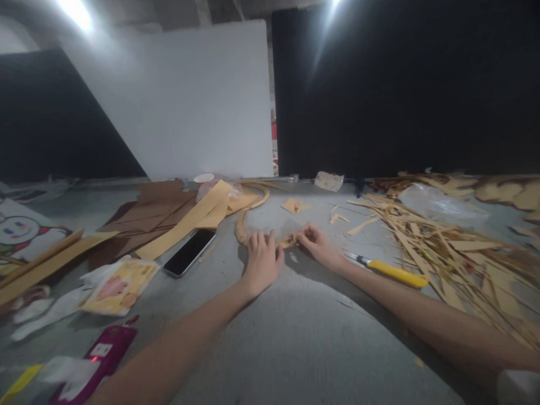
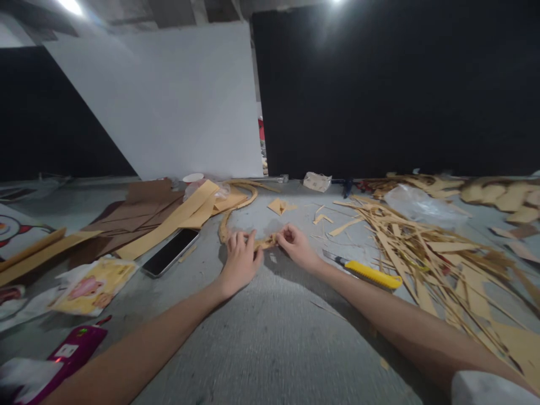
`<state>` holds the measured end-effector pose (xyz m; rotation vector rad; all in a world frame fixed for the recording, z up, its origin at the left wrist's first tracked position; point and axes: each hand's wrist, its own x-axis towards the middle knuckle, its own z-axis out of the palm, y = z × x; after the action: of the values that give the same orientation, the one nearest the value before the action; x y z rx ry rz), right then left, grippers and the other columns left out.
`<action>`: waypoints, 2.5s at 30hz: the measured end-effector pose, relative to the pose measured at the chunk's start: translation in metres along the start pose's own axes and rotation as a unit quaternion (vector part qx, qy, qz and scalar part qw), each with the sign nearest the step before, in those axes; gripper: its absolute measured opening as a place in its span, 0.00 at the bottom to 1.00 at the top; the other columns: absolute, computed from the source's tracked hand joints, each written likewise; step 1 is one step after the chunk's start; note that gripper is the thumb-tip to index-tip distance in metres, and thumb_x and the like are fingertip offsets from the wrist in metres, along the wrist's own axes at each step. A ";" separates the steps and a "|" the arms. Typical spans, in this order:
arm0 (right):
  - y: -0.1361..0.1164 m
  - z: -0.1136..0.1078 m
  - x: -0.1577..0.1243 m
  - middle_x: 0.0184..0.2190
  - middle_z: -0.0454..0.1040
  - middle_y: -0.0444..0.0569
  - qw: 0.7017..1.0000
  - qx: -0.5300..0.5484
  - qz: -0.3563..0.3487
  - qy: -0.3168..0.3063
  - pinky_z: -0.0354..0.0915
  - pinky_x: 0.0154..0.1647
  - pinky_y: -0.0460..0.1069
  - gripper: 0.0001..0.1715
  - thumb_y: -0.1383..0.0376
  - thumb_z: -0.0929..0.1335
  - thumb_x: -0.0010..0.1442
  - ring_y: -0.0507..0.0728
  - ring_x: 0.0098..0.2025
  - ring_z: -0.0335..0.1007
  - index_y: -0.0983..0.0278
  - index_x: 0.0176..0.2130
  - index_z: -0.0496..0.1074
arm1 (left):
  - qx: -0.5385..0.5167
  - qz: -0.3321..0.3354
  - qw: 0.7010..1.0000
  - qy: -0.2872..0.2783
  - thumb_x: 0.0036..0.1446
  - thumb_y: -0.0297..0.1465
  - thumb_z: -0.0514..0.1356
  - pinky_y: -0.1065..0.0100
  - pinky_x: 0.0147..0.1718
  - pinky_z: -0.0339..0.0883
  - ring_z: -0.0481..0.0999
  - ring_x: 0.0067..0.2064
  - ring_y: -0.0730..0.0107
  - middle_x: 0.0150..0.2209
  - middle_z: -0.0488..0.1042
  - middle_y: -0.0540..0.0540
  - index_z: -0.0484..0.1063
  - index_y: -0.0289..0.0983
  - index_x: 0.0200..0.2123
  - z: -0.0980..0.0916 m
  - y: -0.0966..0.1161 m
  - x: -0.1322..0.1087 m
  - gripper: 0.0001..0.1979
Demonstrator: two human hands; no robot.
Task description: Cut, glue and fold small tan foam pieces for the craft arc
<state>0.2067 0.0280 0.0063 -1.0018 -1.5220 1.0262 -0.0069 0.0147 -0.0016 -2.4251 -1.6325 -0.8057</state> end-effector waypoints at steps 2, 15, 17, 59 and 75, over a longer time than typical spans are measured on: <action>0.001 -0.001 0.000 0.31 0.79 0.47 1.000 0.010 0.012 0.008 0.68 0.37 0.51 0.29 0.37 0.71 0.65 0.57 0.34 0.75 0.58 0.36 0.66 | -0.011 0.039 0.999 -0.014 0.73 0.35 0.56 0.37 0.68 0.58 0.65 0.66 0.40 0.60 0.70 0.31 0.65 0.35 0.69 -0.004 0.004 0.000 0.25; -0.001 -0.004 0.003 0.25 0.74 0.43 0.998 -0.033 0.011 0.053 0.66 0.32 0.50 0.29 0.37 0.70 0.64 0.56 0.29 0.71 0.60 0.38 0.72 | -0.044 0.010 0.999 -0.016 0.66 0.25 0.57 0.40 0.64 0.59 0.68 0.63 0.40 0.59 0.73 0.31 0.69 0.34 0.62 -0.010 0.007 -0.002 0.22; 0.000 -0.004 0.003 0.26 0.75 0.45 0.998 -0.023 0.022 0.046 0.65 0.31 0.50 0.30 0.37 0.71 0.63 0.56 0.29 0.72 0.60 0.38 0.74 | -0.077 0.037 0.995 -0.043 0.72 0.28 0.55 0.43 0.64 0.62 0.69 0.64 0.44 0.61 0.73 0.33 0.64 0.34 0.70 -0.009 0.005 -0.001 0.25; -0.010 -0.005 -0.004 0.24 0.71 0.43 0.999 -0.011 0.032 0.025 0.59 0.26 0.50 0.29 0.37 0.73 0.62 0.55 0.25 0.64 0.60 0.38 0.76 | -0.256 0.042 0.965 -0.034 0.76 0.31 0.55 0.55 0.60 0.70 0.77 0.59 0.57 0.55 0.79 0.43 0.74 0.43 0.58 -0.012 0.004 0.002 0.13; -0.001 -0.003 -0.006 0.40 0.85 0.52 0.982 -0.148 -0.117 0.016 0.70 0.42 0.54 0.21 0.49 0.68 0.73 0.60 0.38 0.77 0.58 0.50 0.85 | -0.251 0.041 0.967 -0.027 0.76 0.32 0.58 0.54 0.60 0.71 0.77 0.60 0.55 0.57 0.78 0.40 0.70 0.42 0.61 -0.008 0.001 -0.001 0.14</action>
<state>0.2102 0.0221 0.0055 -1.0047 -1.7524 0.6274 -0.0087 0.0105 0.0049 -2.8405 -1.4682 -1.2833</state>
